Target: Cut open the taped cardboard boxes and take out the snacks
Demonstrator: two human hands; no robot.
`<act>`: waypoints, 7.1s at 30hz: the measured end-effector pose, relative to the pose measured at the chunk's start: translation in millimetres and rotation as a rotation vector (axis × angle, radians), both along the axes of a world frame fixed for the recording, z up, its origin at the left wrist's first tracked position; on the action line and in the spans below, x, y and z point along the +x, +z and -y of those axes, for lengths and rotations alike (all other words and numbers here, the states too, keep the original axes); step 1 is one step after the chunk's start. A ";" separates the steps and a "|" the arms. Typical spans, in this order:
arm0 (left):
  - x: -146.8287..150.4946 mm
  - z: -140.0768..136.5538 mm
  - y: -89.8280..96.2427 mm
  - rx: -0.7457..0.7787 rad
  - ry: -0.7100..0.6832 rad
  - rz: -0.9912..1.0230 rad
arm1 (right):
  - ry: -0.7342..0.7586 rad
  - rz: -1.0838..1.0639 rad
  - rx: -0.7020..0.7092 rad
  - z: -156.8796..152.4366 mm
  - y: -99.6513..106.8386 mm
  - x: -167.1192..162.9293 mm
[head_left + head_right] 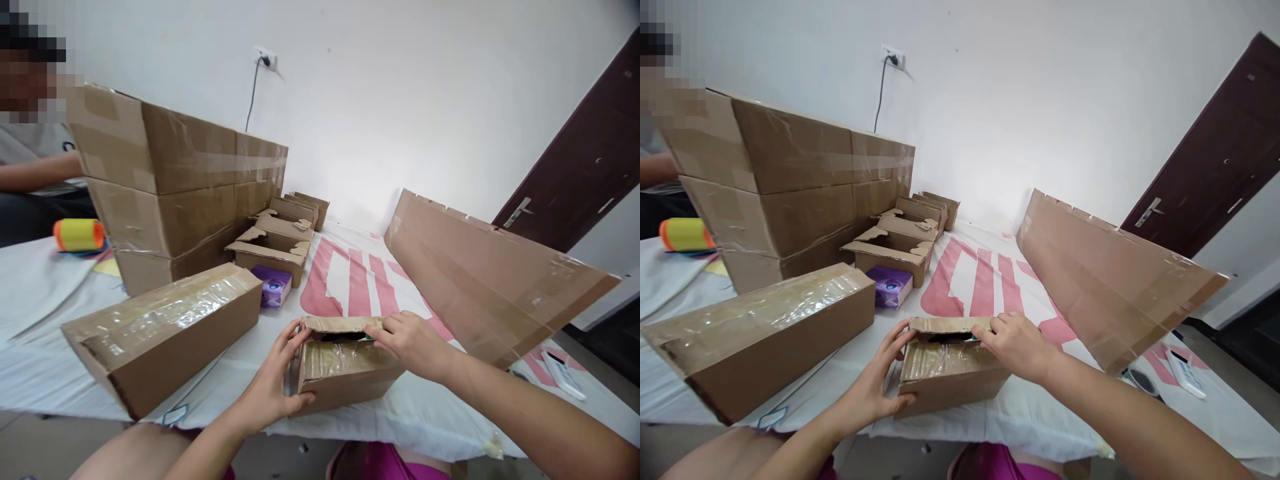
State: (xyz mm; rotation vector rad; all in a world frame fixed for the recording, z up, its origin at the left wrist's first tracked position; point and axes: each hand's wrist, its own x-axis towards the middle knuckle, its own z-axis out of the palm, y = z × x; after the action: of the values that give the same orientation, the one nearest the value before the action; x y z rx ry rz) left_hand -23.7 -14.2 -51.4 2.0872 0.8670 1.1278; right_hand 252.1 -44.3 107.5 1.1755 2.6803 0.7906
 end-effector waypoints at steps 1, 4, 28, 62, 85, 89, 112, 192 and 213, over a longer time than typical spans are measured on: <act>-0.4 1.0 0.6 0.002 0.010 -0.005 | -0.031 0.024 0.002 -0.8 -0.7 3.5; -1.0 5.0 3.7 -0.006 0.030 -0.022 | -0.176 0.011 -0.010 -0.7 2.1 32.3; -14.2 -3.9 8.2 -0.261 -0.041 0.385 | -0.012 -0.795 0.100 20.0 -82.9 93.3; 6.0 15.5 -3.4 -0.016 0.062 0.093 | 0.030 -0.793 -0.109 36.9 -44.7 13.7; 3.5 9.7 -5.0 -0.022 0.011 0.131 | -0.147 -0.823 -0.351 -17.9 -51.4 0.0; 3.3 8.4 -9.0 -0.026 0.011 0.132 | -0.165 -0.827 -0.361 -19.0 -51.6 -0.5; 3.9 9.0 -9.7 -0.072 -0.005 0.147 | -0.245 -0.971 -0.591 -52.2 -51.1 -38.9; 6.4 2.8 -0.5 -0.081 -0.017 0.172 | 0.383 -0.182 -0.019 -42.1 -41.7 11.9; 5.7 3.8 0.2 -0.063 -0.001 0.146 | 0.370 -0.101 -0.078 -62.6 -43.3 0.1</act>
State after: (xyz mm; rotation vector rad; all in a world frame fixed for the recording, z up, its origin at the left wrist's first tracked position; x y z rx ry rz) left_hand -17.9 -18.0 -51.2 1.9274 0.8209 1.2198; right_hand 252.3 18.2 64.1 0.7286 3.0298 0.6753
